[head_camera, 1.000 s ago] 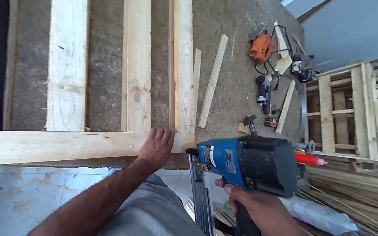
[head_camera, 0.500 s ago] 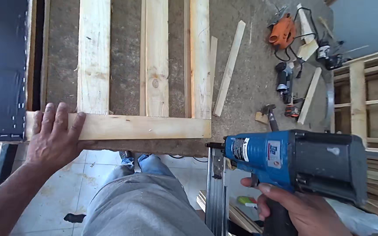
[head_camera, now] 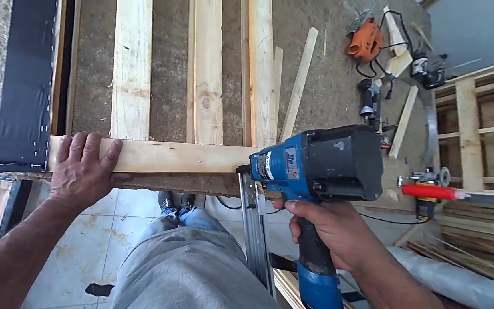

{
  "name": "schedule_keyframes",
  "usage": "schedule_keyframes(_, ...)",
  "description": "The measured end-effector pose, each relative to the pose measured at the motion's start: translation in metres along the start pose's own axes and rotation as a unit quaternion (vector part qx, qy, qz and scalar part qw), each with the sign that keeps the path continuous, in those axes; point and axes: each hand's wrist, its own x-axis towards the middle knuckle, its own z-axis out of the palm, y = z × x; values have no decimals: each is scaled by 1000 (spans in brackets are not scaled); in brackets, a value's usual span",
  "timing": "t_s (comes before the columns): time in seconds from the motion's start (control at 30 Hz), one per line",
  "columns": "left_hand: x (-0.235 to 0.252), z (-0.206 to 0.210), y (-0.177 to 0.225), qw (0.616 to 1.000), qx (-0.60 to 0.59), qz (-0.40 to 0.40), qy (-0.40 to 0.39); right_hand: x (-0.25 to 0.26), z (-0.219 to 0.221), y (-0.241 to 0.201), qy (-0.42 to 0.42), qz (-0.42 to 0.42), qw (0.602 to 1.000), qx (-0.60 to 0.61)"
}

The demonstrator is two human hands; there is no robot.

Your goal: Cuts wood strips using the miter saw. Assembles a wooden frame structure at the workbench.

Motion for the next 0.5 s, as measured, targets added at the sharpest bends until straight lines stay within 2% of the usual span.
schedule_keyframes(0.2, 1, -1, 3, 1000, 0, -3, 12, 1, 0, -3, 2, 12, 1000, -5)
schedule_keyframes(0.33, 6, -17, 19, 997, -39, -58, -40, 5, -2, -6, -6, 25, 1000, -18)
schedule_keyframes(0.4, 18, -24, 48, 993, -80, -65, -56, 5, -3, -7, -9, 26, 999, -19)
schedule_keyframes(0.5, 53, -8, 118, 992, -115, 5, -60, 4, -1, -10, -16, 14, 1000, -20)
